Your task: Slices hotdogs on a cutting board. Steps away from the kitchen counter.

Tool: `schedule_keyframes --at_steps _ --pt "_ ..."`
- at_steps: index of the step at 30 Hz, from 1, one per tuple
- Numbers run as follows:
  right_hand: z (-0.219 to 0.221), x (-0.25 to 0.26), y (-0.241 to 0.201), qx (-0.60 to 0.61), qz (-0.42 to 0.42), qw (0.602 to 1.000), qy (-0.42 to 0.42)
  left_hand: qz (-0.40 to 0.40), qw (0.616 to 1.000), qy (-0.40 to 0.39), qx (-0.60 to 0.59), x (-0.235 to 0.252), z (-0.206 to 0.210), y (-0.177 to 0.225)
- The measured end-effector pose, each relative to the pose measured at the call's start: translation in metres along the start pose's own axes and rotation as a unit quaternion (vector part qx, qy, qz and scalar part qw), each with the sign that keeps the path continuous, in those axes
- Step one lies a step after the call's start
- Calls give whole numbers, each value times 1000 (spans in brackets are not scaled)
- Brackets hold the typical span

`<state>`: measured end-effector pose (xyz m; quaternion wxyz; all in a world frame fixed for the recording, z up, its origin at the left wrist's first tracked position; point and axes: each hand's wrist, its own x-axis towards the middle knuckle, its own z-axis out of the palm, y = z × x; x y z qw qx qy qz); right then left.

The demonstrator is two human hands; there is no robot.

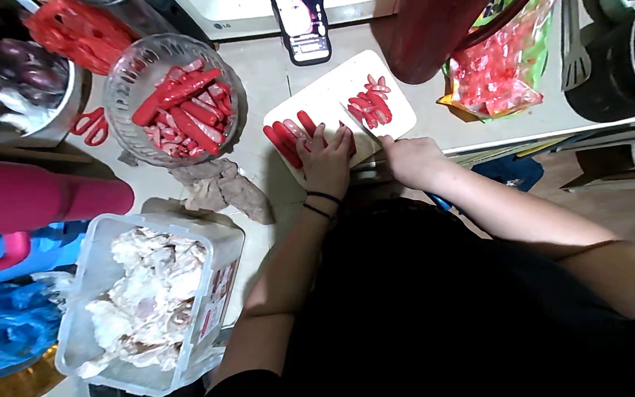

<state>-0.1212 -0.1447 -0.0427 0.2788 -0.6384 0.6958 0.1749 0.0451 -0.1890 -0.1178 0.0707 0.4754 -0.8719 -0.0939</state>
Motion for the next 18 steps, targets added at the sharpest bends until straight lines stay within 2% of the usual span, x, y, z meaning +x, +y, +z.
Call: schedule_keyframes --at_steps 5,13,18 --pt "2 -7 -1 -15 -43 998 31 -3 1000 15 -1 5 1 1" --pt "-3 0 -9 -53 -25 998 -3 -15 1000 -7 -3 4 -3 4" --pt "7 18 -8 -16 -27 999 7 -22 1000 3 1 4 -3 5"
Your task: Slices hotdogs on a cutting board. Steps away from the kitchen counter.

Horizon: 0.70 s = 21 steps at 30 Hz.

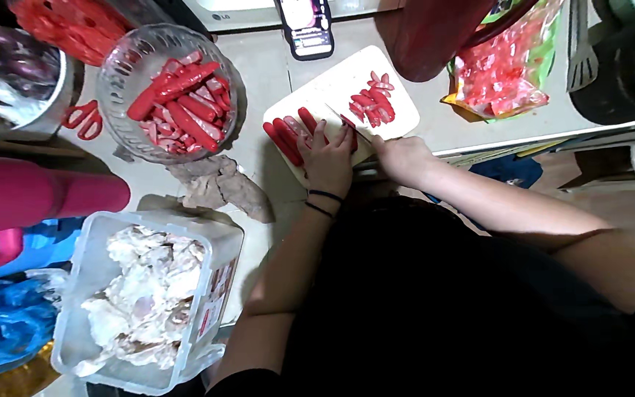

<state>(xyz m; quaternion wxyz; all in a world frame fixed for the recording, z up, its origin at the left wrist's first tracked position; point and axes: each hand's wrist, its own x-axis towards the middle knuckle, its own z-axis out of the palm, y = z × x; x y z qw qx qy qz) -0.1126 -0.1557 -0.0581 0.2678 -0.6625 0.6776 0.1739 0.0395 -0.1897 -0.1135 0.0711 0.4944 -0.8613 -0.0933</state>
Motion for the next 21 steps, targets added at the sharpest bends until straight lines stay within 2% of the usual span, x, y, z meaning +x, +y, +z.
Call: schedule_keyframes --at_steps 5,12,21 --pt "-2 -2 7 14 12 1000 1 3 1000 21 -7 -2 3 -1" --pt "-2 -14 3 -12 -17 1000 5 -9 1000 18 -3 -2 3 2" --pt "6 5 2 3 -15 1000 9 -12 999 32 -27 -4 1 3"
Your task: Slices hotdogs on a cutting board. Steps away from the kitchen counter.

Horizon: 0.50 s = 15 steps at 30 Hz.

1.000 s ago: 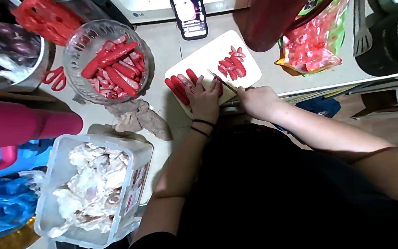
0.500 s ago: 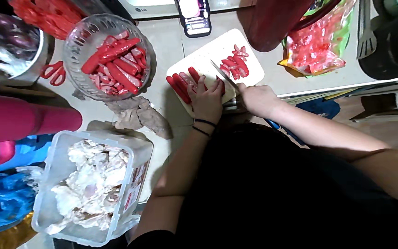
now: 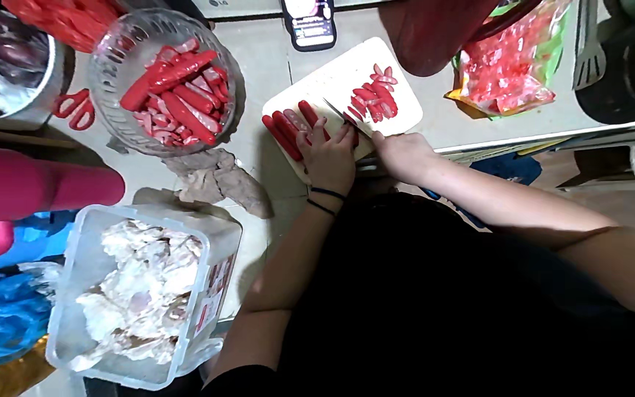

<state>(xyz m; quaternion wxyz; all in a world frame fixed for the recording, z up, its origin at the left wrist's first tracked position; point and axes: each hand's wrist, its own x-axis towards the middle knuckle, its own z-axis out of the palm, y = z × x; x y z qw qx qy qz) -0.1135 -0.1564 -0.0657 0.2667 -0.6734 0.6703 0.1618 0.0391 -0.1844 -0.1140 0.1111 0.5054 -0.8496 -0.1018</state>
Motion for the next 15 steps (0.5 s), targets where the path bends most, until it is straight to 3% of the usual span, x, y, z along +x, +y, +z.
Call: schedule_keyframes --at_steps 15 --pt "-4 -15 -5 -32 2 999 -19 -7 999 34 2 -3 5 0"
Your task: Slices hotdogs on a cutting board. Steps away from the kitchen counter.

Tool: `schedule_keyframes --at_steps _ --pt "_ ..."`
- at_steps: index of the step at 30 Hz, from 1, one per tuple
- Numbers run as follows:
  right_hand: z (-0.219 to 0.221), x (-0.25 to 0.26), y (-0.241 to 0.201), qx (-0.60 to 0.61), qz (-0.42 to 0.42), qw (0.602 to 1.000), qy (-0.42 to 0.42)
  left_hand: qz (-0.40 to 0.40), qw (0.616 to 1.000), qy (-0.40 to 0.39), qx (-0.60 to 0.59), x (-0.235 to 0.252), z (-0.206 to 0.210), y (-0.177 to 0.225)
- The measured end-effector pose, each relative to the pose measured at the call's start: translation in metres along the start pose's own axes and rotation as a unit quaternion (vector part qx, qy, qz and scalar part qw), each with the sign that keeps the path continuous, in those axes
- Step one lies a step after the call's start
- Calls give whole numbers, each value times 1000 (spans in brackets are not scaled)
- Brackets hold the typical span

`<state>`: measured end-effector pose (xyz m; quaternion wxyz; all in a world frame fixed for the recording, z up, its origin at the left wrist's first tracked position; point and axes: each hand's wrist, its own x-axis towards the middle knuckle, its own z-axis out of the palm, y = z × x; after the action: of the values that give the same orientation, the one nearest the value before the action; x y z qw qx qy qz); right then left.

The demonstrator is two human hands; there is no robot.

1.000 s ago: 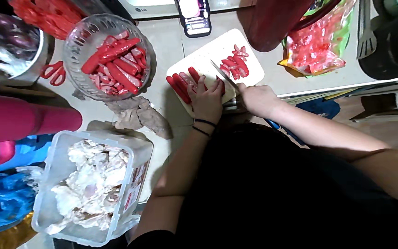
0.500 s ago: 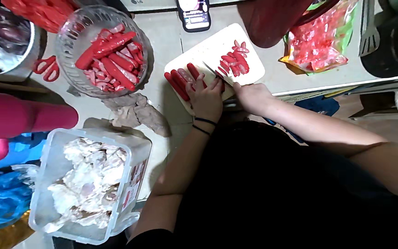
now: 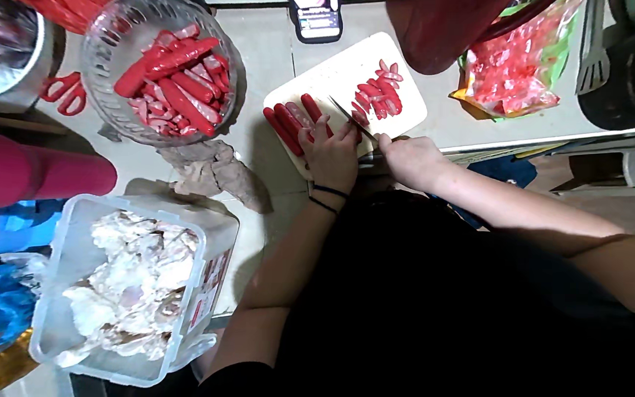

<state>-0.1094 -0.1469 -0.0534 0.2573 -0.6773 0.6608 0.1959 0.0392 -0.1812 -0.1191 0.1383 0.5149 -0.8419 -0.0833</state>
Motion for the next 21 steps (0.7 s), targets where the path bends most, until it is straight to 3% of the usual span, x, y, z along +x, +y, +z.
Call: schedule_keyframes --at_steps 21 --pt "4 -1 3 -1 -18 1000 4 -11 999 29 -32 -5 3 1"
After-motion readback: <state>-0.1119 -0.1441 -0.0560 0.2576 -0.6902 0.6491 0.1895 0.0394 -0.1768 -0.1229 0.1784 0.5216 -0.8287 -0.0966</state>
